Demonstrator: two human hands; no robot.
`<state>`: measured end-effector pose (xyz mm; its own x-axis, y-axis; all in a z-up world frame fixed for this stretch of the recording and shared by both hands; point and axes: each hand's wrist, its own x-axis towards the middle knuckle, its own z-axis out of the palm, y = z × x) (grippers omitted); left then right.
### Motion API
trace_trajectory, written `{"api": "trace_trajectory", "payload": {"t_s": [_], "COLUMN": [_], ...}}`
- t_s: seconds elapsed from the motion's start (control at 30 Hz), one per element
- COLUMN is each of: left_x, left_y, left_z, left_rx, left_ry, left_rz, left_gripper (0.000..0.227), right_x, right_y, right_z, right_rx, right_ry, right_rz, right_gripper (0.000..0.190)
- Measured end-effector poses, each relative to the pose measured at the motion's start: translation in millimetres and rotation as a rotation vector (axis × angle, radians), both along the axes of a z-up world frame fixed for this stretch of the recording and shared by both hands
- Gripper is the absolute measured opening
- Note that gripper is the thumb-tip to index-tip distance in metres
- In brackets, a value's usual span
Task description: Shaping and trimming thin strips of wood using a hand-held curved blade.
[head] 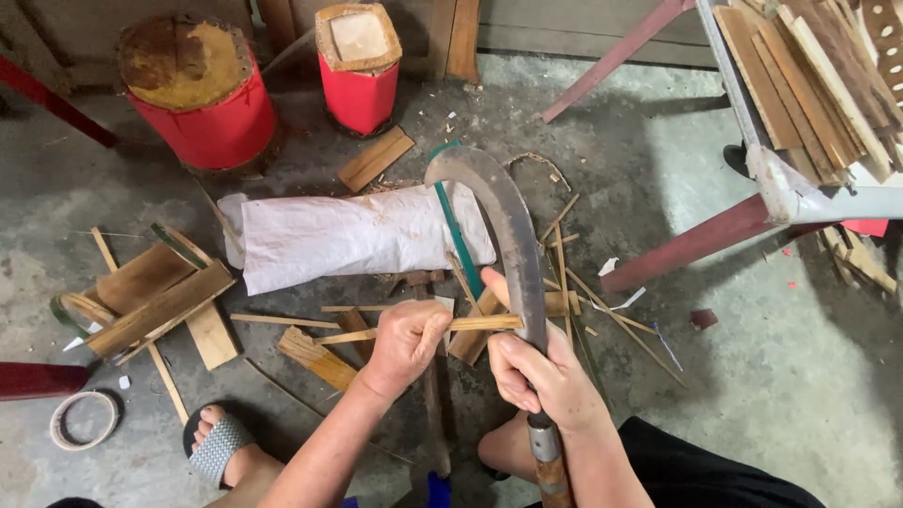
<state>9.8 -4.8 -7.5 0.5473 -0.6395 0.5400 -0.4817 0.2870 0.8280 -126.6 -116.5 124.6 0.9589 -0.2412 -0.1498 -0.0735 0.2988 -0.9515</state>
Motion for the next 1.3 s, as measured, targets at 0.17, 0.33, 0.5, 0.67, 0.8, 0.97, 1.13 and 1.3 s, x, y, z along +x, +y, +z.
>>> {"api": "trace_trajectory", "payload": {"t_s": [0.17,0.33,0.5,0.67,0.8,0.97,1.13,1.3], "left_x": [-4,-5,-15,-14,-12,-7,-9,-11], "left_y": [-1,-1,-3,-4,-5,-1,-2,-5], "left_z": [-8,-3,-7,-9,-5,-4,-2,-6], "left_rx": [-0.05,-0.026,-0.048,-0.089,-0.037,-0.07,0.012,0.078], "left_ry": [0.086,0.055,0.088,0.169,0.027,0.061,-0.048,-0.162], "left_rz": [-0.055,0.064,0.087,0.047,0.17,0.052,0.201,0.329], "left_gripper": [0.052,0.053,0.053,0.053,0.052,0.054,0.054,0.053], "right_x": [-8,-3,-5,-2,2,-5,1,5], "right_y": [7,9,10,11,7,6,8,10], "right_z": [-11,-5,-12,-12,-19,-26,-15,-15], "right_rx": [0.522,0.24,0.234,0.38,-0.15,0.562,-0.013,-0.443], "right_ry": [-0.166,-0.095,-0.112,-0.07,0.03,-0.096,0.046,0.274], "right_rz": [0.148,0.107,0.118,0.141,0.081,0.248,0.071,-0.081], "right_gripper": [0.083,0.072,0.076,0.073,0.067,0.079,0.024,0.065]}}
